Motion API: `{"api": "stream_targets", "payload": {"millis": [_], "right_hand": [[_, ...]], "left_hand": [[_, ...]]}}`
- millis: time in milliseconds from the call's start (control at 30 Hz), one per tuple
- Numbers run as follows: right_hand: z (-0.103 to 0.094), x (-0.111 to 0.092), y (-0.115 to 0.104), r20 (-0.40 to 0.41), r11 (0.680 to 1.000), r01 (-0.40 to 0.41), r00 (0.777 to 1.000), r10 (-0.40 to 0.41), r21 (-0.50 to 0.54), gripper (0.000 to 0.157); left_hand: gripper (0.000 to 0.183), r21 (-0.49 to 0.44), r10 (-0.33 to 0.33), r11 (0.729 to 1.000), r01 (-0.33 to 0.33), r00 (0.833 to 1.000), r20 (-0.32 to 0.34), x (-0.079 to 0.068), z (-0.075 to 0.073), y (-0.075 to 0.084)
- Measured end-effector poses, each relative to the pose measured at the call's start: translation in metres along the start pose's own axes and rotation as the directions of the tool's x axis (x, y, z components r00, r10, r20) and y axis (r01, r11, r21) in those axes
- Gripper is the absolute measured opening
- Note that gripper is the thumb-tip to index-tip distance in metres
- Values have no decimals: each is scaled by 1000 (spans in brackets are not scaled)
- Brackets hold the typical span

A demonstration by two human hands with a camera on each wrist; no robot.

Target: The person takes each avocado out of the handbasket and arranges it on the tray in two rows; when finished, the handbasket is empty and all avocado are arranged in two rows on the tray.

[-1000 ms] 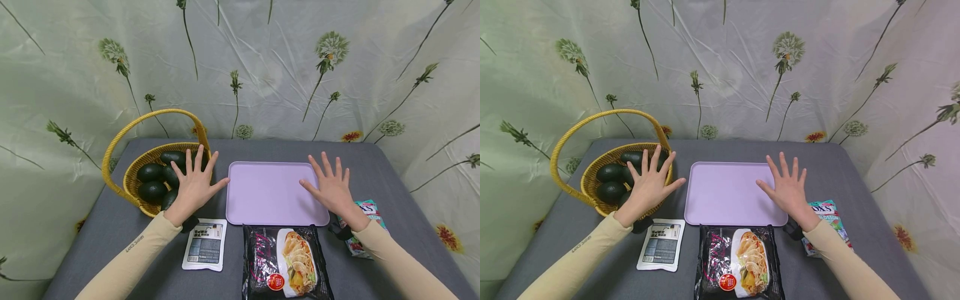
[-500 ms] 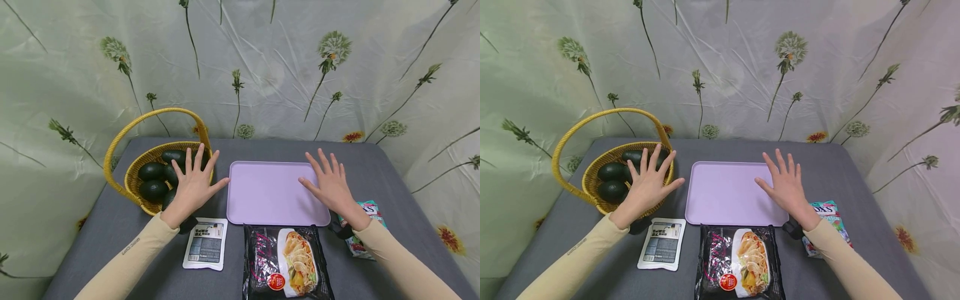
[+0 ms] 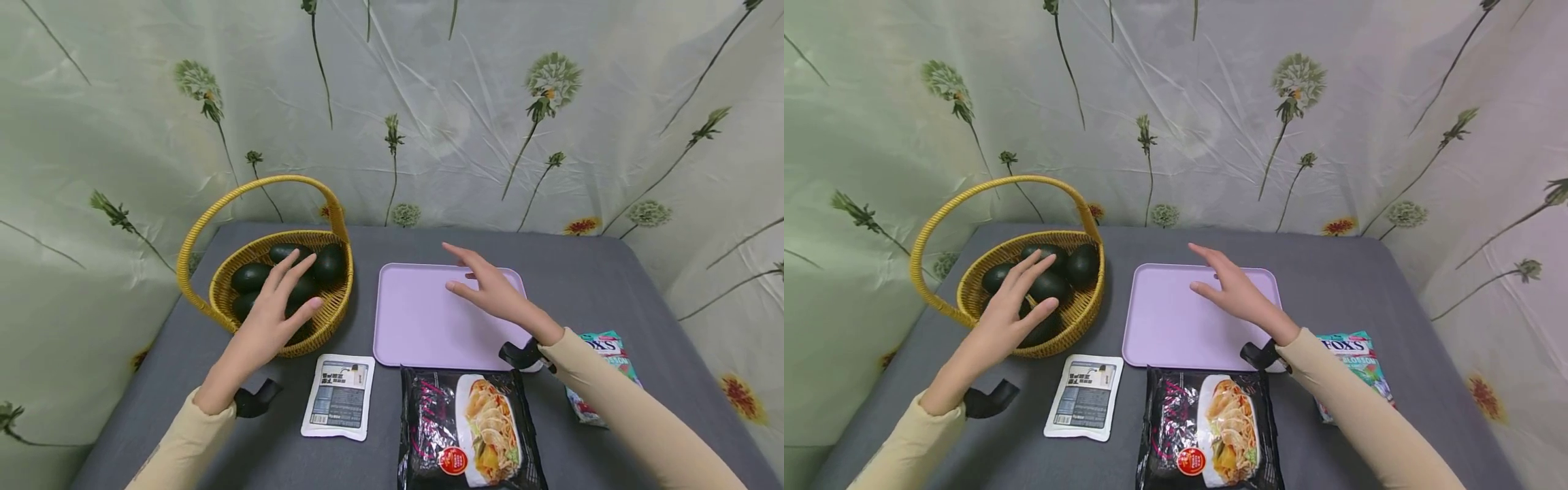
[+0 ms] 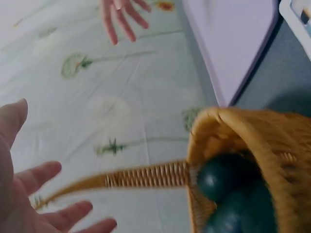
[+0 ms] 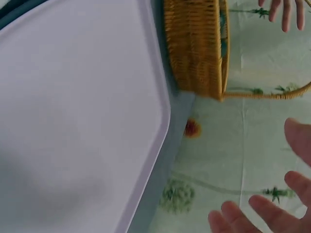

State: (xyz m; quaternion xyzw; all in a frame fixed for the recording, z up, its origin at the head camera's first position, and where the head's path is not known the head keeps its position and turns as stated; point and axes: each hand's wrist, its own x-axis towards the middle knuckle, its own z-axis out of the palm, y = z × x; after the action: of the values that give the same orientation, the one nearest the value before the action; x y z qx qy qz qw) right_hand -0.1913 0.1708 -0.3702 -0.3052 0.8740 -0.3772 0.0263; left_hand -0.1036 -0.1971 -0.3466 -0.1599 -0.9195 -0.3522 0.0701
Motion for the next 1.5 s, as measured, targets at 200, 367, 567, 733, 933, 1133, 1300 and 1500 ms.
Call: {"api": "stream_targets", "payload": {"millis": [200,367,567,733,933,1133,1300,1500], "right_hand": [[19,32,-13,94,969,26,994,-50,246,62],[35,60,-25,156,932,40,983,-102,359,60],[59,96,-39,211,900,70,962,-176,430,57],[84,123,-54,275,849,60,932,-236,525,56],[114,147,-67,350,855,8,911,-220,518,56],[129,163,-77,426,882,-71,891,-153,465,54],[136,176,-86,473,913,-73,870,-139,402,52],[144,185,-96,517,967,-13,847,-125,255,46]], "left_hand": [[61,-91,-9,996,-2,993,-122,-39,-12,-18],[57,-181,-110,980,81,982,-153,-68,-18,-31],[49,-160,-250,960,229,959,-133,-90,-22,-45],[50,-136,-337,935,327,939,-63,-96,-18,-59],[56,-192,-358,917,349,934,-13,-94,-4,-76],[60,-239,-339,913,331,941,9,-89,5,-84],[64,-258,-342,907,332,940,8,-83,10,-88],[65,-280,-353,897,341,936,8,-79,14,-86]]}}
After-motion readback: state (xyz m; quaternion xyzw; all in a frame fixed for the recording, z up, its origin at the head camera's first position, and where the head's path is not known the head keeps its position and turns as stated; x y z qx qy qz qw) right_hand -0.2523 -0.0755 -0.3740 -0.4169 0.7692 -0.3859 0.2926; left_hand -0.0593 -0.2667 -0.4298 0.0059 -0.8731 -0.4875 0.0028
